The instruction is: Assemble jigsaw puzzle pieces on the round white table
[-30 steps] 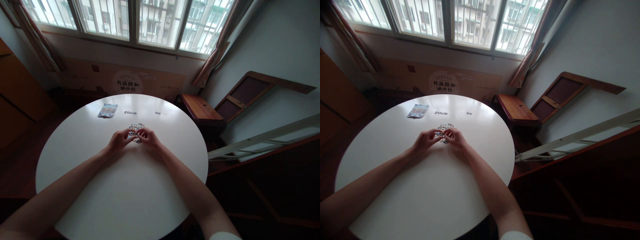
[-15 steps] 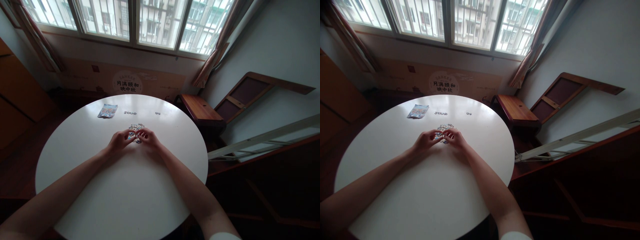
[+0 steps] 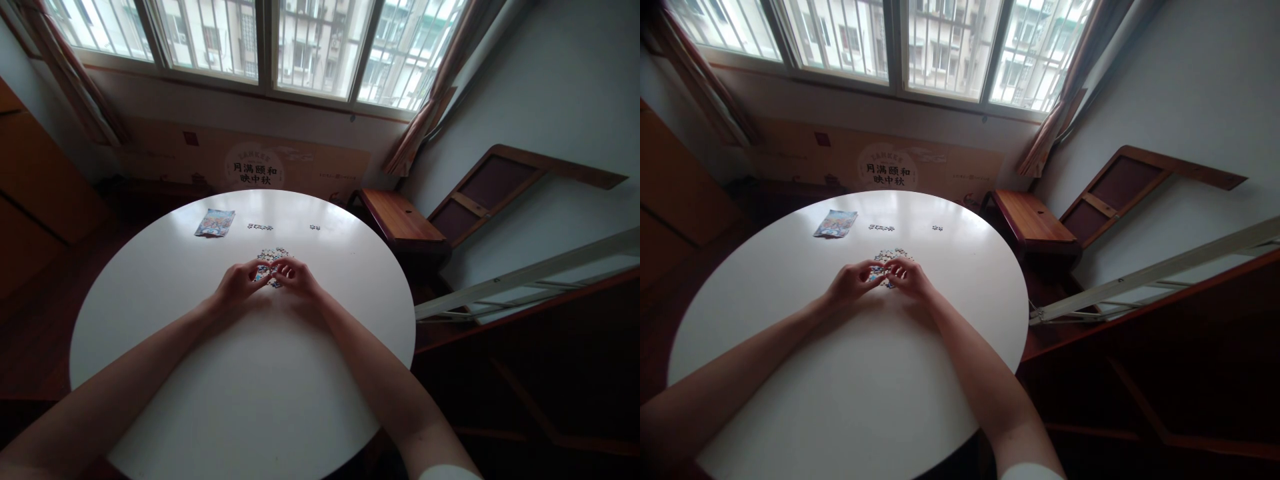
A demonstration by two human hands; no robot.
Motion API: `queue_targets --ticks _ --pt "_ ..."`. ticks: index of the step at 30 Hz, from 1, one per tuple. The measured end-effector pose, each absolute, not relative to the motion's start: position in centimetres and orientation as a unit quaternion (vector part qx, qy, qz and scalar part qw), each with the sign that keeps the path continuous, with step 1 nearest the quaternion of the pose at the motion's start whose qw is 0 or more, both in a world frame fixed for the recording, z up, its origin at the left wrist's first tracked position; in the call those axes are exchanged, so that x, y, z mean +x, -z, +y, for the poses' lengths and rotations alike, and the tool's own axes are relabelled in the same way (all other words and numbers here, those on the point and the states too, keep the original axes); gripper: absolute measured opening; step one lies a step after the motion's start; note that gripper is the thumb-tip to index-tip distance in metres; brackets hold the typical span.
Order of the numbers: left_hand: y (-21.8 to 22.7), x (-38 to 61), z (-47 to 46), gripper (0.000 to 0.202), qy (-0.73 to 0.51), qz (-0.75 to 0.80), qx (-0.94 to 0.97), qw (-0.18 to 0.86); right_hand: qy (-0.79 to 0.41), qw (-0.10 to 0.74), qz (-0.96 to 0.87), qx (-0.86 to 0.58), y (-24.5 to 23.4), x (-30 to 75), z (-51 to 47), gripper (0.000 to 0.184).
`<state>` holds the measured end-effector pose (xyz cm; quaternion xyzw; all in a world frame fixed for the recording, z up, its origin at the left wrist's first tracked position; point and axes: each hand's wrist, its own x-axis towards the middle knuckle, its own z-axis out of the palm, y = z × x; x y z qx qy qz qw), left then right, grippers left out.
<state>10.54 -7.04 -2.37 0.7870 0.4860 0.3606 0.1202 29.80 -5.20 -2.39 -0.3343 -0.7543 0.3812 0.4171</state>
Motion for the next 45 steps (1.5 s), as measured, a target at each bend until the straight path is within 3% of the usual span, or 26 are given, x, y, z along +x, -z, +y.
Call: queue_targets --ticks 17,45 --pt "1.88 10.61 -7.30 0.040 -0.347 0.503 0.781 0.130 -0.334 0.436 -0.754 -0.359 2.37 29.63 -5.29 0.022" --pt "1.81 10.61 -7.26 0.030 -0.361 0.515 0.767 0.125 -0.351 0.430 -0.747 -0.366 2.30 29.64 -5.30 0.020"
